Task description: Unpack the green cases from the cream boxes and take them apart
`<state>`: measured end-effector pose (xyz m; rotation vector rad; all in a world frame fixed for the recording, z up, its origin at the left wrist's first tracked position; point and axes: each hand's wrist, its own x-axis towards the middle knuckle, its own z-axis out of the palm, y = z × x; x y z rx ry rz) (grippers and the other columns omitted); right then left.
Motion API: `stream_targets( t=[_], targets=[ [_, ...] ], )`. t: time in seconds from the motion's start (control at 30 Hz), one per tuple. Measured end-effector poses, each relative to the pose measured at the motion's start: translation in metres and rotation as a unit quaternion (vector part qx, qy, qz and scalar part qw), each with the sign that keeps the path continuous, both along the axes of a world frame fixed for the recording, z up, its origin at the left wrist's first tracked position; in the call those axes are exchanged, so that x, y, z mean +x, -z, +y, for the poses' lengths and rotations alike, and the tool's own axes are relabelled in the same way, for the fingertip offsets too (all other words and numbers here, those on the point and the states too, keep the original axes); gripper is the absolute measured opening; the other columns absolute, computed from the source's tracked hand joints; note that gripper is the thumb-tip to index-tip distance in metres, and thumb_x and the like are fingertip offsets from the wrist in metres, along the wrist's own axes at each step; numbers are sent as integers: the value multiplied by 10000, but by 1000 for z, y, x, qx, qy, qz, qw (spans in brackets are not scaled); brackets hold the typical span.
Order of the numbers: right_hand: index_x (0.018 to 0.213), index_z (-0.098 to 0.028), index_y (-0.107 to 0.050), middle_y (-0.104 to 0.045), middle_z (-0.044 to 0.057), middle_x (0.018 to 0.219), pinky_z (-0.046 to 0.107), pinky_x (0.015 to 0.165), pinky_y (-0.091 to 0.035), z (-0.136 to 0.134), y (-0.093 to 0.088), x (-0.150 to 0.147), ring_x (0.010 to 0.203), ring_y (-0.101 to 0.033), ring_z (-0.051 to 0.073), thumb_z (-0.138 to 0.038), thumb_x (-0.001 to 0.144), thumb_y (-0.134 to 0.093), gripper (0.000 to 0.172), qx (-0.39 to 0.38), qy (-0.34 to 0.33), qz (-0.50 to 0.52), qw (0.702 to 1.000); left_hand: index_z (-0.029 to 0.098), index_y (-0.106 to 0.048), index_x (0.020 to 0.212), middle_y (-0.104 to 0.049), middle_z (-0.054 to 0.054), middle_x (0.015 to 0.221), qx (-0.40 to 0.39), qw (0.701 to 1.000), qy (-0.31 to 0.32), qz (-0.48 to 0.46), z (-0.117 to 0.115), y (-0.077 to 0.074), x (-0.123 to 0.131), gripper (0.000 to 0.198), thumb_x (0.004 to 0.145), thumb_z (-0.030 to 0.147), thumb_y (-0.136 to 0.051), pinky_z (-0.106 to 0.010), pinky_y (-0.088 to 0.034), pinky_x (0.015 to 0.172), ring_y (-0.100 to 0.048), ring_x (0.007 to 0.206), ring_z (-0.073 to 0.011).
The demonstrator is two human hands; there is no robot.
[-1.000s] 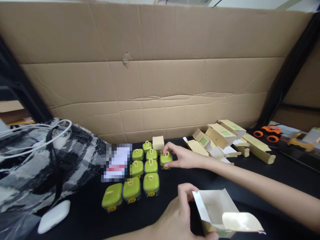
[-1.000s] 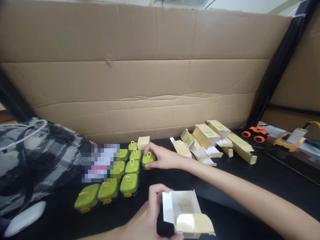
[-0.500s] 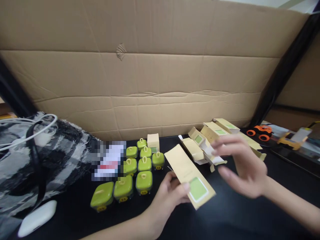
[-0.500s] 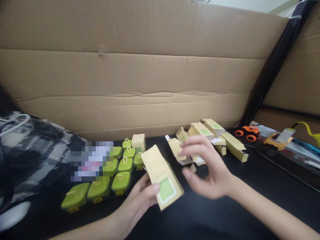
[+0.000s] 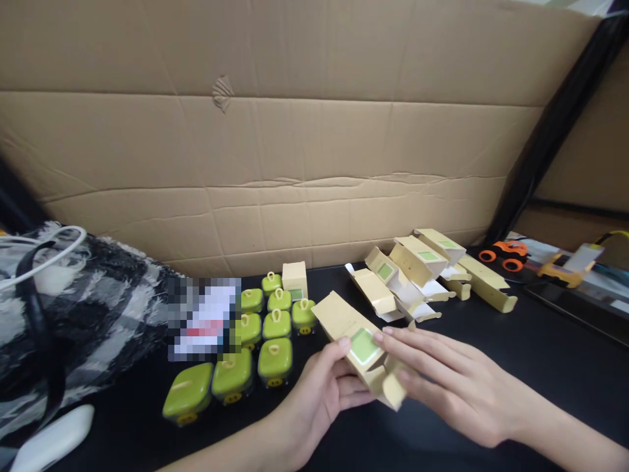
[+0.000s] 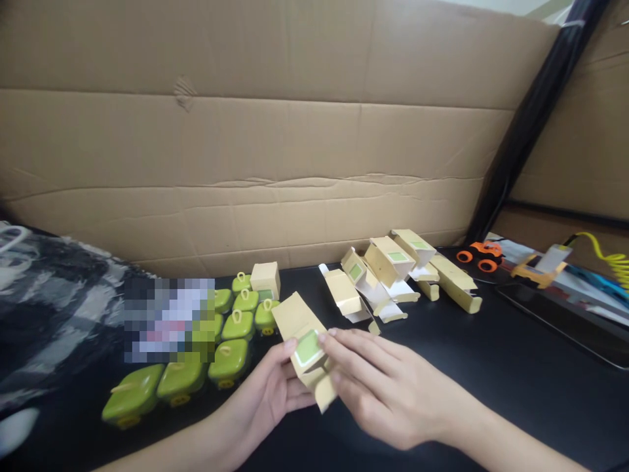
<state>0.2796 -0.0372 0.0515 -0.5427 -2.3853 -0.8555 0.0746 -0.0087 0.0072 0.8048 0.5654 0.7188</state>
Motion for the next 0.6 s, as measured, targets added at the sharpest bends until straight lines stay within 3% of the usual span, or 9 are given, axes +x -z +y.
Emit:
stream_targets(
  t=[0.17, 0.27, 0.4, 0.5, 0.6],
  targets=[
    [1030, -161, -614, -729, 35, 1000, 243, 975, -486, -5, 17, -5, 1083, -617, 133, -122, 901, -368, 280, -34, -40, 53, 997, 110, -606, 1175, -699, -127, 1089, 2, 999, -26, -23, -3, -1, 2, 420, 915, 417, -486, -360, -436, 944, -629, 1015, -230],
    [1075, -161, -613, -727, 33, 1020, 233, 994, -467, -11, 28, -10, 1120, -590, 121, -186, 935, -357, 293, -54, -68, 66, 994, 123, -579, 1191, -700, -121, 1085, -19, 998, -63, 0, -7, -2, 3, 450, 875, 443, -556, -361, -454, 918, -642, 979, -233],
    [1032, -216, -647, -729, 33, 1001, 333, 943, -487, -16, 29, -15, 1068, -609, 182, -177, 947, -370, 293, -14, -14, 76, 997, 126, -574, 1185, -709, -116, 1069, -36, 995, -93, 19, -10, -3, 3, 463, 850, 444, -597, -369, -467, 901, -647, 976, -245],
    [1053, -171, -649, -732, 35, 916, 301, 884, -476, -16, 23, -15, 939, -634, 159, -121, 977, -240, 419, 8, 30, 56, 998, 117, -570, 1214, -675, -116, 1166, -12, 997, -61, -37, -9, -3, 3, 450, 898, 434, -526, -372, -410, 996, -577, 1135, -257],
    [1031, -142, -643, -711, 45, 805, 300, 813, -477, -15, 21, -15, 784, -626, 152, -95, 966, -255, 397, 13, 46, 65, 997, 110, -581, 1213, -654, -111, 1214, -7, 998, -30, -59, -8, -3, 3, 465, 910, 453, -496, -373, -366, 1047, -533, 1199, -261]
  ],
)
